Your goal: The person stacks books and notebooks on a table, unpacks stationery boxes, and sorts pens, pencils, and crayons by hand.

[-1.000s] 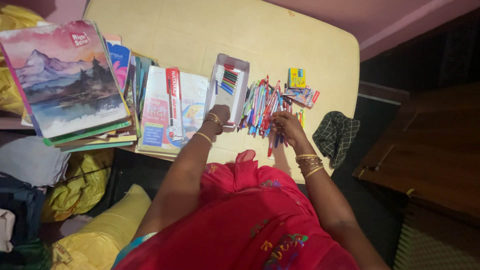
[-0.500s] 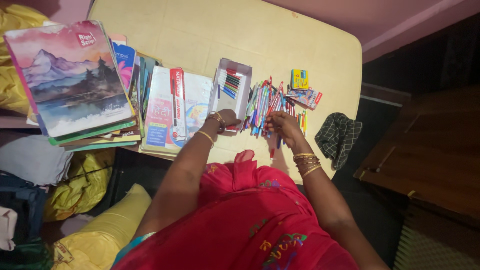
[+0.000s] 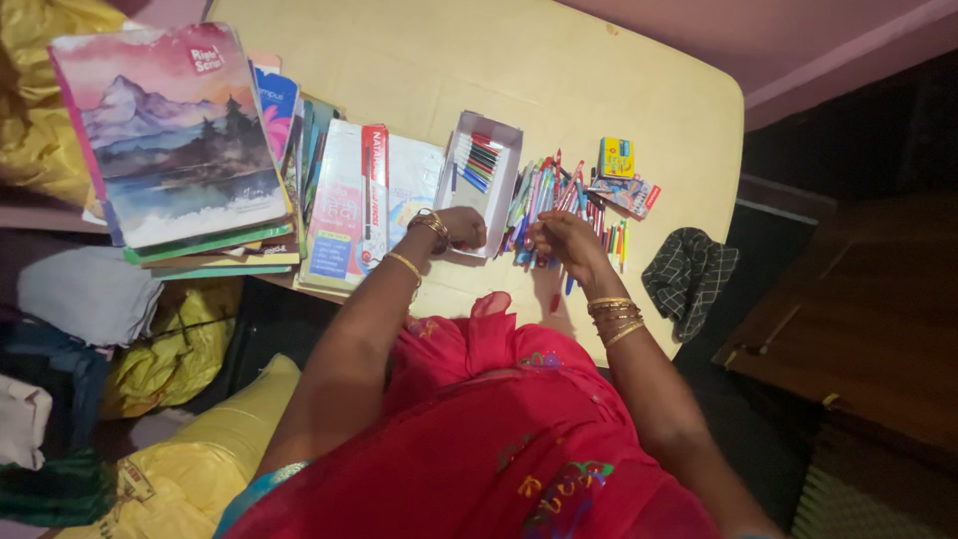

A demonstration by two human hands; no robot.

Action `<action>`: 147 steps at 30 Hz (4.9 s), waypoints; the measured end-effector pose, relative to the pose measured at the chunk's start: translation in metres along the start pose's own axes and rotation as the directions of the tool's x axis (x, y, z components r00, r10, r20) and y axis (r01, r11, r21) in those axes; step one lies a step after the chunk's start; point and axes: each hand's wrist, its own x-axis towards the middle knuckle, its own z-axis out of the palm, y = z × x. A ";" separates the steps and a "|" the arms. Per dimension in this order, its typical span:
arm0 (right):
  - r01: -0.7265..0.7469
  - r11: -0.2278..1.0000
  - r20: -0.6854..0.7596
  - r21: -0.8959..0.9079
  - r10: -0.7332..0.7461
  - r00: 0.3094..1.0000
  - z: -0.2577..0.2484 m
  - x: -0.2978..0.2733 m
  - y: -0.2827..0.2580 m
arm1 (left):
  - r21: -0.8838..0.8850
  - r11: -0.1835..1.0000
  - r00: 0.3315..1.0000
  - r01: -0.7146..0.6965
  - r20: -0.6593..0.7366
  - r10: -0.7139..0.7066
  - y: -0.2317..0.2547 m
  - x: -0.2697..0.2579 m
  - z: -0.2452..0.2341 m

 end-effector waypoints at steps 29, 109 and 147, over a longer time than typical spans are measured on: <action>0.498 -0.341 0.581 -0.798 -0.212 0.786 0.083 0.144 0.117 | -0.565 0.825 0.865 -0.015 -0.421 -0.273 0.022 -0.132 0.036; 0.028 0.866 -0.563 -0.499 -0.349 0.750 -0.091 -0.038 0.014 | -0.805 0.544 0.824 -0.236 -0.463 -0.328 0.061 -0.032 0.136; -0.065 -0.150 0.037 -0.987 -0.591 0.806 0.123 0.200 0.055 | -0.418 0.906 0.969 0.063 -0.190 -0.155 -0.058 -0.064 0.067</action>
